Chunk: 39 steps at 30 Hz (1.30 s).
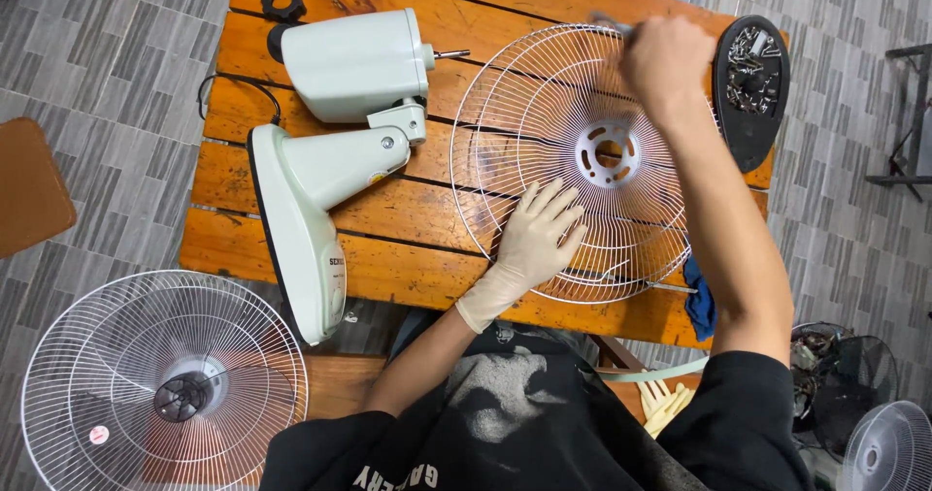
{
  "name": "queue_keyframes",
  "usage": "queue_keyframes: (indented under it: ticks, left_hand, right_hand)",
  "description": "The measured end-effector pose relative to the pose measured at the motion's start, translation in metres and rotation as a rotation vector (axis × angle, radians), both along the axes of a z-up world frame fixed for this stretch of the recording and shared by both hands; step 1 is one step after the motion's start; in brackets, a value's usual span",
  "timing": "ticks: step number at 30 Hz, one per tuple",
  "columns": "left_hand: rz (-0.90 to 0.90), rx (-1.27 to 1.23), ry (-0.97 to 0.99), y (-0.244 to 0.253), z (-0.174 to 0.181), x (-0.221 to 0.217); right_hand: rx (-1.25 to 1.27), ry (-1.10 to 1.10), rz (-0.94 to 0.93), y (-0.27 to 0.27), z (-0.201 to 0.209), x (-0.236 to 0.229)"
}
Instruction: Cleaning a fan guard by scraping it with a metal tool
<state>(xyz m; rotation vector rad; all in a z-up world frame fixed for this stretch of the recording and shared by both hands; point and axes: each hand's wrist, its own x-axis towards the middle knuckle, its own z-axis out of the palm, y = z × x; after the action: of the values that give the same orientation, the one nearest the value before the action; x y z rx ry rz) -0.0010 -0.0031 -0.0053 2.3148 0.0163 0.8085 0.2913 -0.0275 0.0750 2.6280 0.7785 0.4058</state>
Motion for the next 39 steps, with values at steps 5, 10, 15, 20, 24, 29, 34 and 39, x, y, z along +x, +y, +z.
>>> queue_keyframes:
  ticks: [5, 10, 15, 20, 24, 29, 34, 39]
  left_hand:
    - [0.002, -0.012, -0.025, 0.001, 0.001, 0.0]
    - [0.102, 0.027, -0.215, -0.006, -0.02, 0.011]
    - [0.095, 0.029, -0.194, -0.002, -0.011, 0.009]
    - [0.048, 0.007, -0.113, 0.0, -0.003, 0.003]
    - [-0.014, -0.011, 0.013, 0.001, 0.002, 0.0]
    - [-0.017, -0.02, 0.02, 0.002, 0.005, -0.001]
    - [-0.01, -0.02, -0.006, 0.002, 0.008, -0.001]
    - [0.008, -0.044, -0.033, 0.001, 0.009, -0.001]
  right_hand:
    - [0.107, 0.028, 0.032, -0.01, -0.018, -0.016]
    - [0.268, 0.203, 0.288, 0.017, 0.024, -0.124]
    - [0.224, 0.365, 0.399, 0.014, 0.033, -0.148]
    - [0.327, 0.361, 0.215, -0.011, 0.027, -0.08]
    - [0.235, 0.286, -0.087, -0.057, -0.002, -0.008]
    - [0.268, 0.331, -0.31, -0.087, 0.001, 0.022]
    - [0.245, 0.487, -0.429, -0.051, 0.0, 0.03]
    - [0.105, 0.352, -0.258, 0.012, 0.016, 0.016]
